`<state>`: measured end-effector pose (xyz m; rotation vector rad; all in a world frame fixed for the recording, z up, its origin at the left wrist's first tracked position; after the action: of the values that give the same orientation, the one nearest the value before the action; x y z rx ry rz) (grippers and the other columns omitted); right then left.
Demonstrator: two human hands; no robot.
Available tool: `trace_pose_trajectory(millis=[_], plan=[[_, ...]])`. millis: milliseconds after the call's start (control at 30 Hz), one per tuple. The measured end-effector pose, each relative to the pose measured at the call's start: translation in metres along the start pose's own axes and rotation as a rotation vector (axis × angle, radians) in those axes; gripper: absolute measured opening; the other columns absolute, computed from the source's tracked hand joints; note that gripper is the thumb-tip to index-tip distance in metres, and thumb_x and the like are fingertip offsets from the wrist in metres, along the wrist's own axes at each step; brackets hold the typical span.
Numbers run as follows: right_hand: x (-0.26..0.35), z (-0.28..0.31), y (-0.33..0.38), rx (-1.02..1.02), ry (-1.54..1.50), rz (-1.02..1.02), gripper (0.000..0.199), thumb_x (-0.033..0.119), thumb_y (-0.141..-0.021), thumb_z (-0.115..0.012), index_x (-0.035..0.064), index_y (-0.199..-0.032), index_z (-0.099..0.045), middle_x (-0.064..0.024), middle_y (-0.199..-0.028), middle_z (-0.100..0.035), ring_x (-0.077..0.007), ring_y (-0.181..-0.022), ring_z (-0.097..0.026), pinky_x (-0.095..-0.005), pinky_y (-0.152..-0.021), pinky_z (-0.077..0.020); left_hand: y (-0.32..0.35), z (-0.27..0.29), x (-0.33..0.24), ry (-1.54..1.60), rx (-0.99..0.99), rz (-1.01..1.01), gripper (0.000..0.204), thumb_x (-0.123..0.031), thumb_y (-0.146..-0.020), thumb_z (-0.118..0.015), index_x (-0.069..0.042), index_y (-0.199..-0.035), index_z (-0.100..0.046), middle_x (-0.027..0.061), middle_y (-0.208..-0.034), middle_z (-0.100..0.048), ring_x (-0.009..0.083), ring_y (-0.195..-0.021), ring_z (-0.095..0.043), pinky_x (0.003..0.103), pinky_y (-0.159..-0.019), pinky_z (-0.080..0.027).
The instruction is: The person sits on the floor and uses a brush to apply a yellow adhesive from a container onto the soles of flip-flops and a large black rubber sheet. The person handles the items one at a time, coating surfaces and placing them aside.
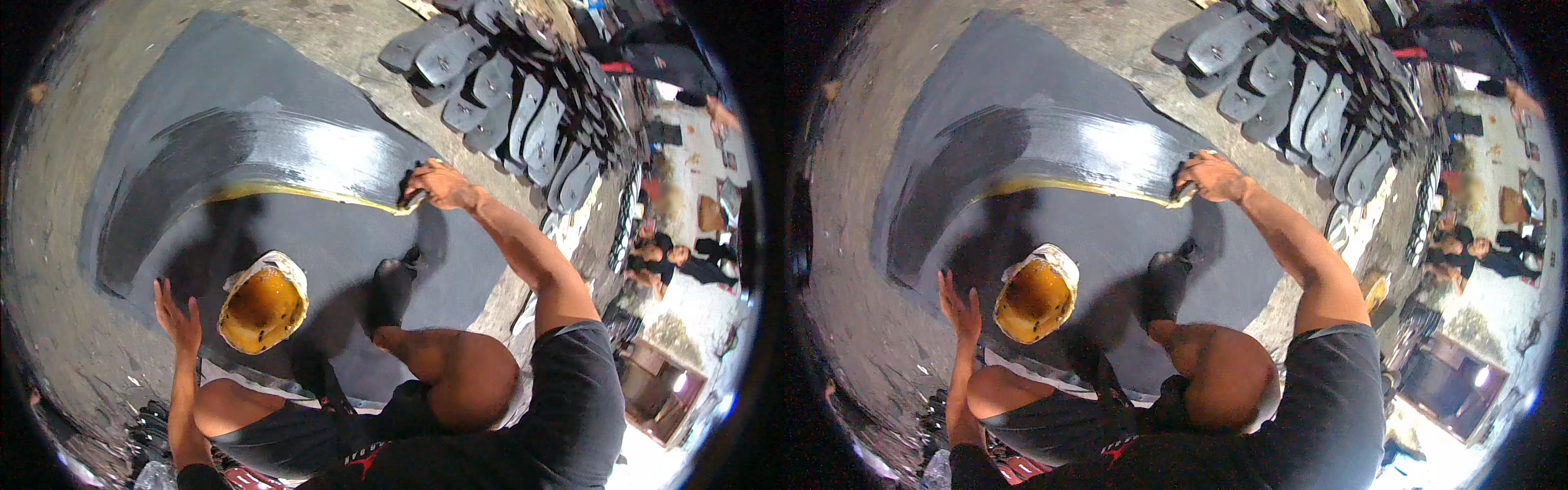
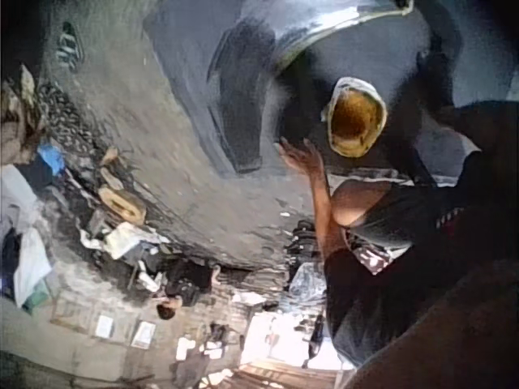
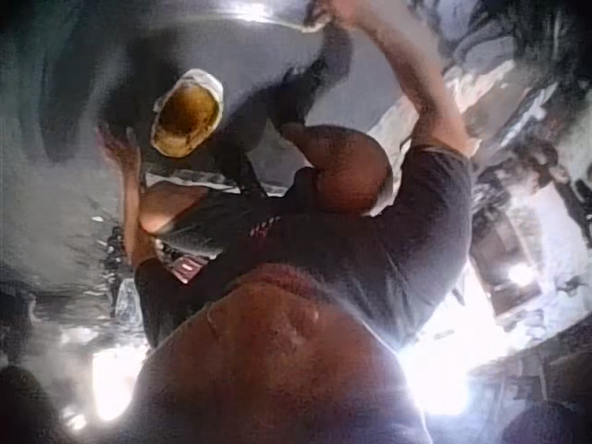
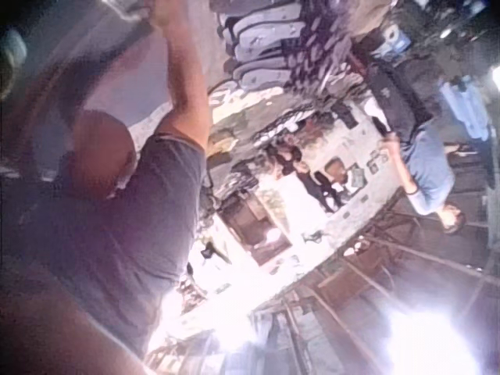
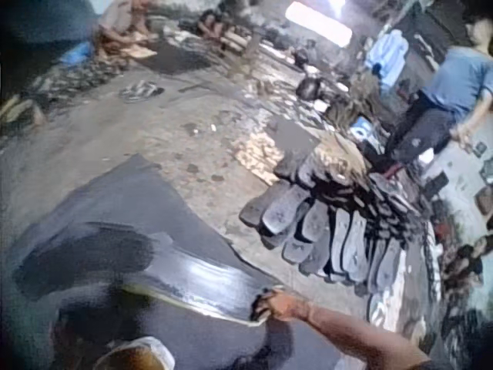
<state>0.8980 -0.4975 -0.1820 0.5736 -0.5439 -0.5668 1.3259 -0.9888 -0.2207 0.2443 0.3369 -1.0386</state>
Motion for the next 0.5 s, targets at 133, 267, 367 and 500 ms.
trace_pose_trajectory(millis=[133,267,367,500], plan=[[-0.065,-0.068,0.106,-0.022,-0.16,-0.189,0.05,-0.006,-0.08,-0.058,0.0186,-0.122,-0.07,-0.005,-0.127,-0.067,-0.0292,-0.125,-0.057,-0.0436,-0.108,-0.0444,-0.023,-0.044,-0.006,-0.095,-0.032,-0.071,0.061,-0.024,-0.098,-0.062,-0.012,-0.153,-0.042,0.0111,-0.167,-0.027,0.0362,-0.154,-0.023,0.054,-0.123,-0.02],[-0.039,-0.035,0.15,-0.55,-0.625,-0.282,0.061,-0.009,-0.078,-0.05,0.0162,-0.132,-0.066,-0.0124,-0.139,-0.063,-0.0348,-0.133,-0.055,-0.0448,-0.114,-0.0417,-0.024,-0.058,-0.009,-0.323,-0.09,-0.069,0.058,-0.027,-0.1,-0.059,-0.013,-0.154,-0.042,0.0091,-0.167,-0.026,0.0347,-0.155,-0.021,0.053,-0.124,-0.019],[-0.008,0.009,0.18,-0.739,-0.62,-0.366,0.053,0.0,-0.083,-0.052,0.0106,-0.134,-0.061,-0.0168,-0.125,-0.068,-0.0316,-0.116,-0.064,-0.0405,-0.103,-0.048,-0.018,-0.057,-0.003,-0.383,-0.11,-0.074,0.056,-0.034,-0.103,-0.051,-0.017,-0.155,-0.04,0.0062,-0.168,-0.025,0.0324,-0.156,-0.019,0.053,-0.125,-0.018],[0.001,-0.018,0.175,-0.779,-1.041,-0.843,0.056,0.008,-0.09,-0.055,0.0034,-0.143,-0.039,-0.0203,-0.111,-0.066,-0.0249,-0.1,-0.066,-0.038,-0.088,-0.0536,-0.012,-0.058,0.002,-0.399,-0.121,-0.085,0.057,-0.04,-0.104,-0.046,-0.018,-0.156,-0.037,0.0075,-0.169,-0.022,0.032,-0.156,-0.017,0.054,-0.125,-0.016]])
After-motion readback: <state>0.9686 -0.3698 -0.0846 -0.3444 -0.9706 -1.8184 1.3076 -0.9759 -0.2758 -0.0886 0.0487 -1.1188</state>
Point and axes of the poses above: each hand's wrist, its own y-axis away from the middle knuckle, its own z-axis out of the back of the hand, x = y × z, the point moved 3 cm from there along -y, towards the middle knuckle
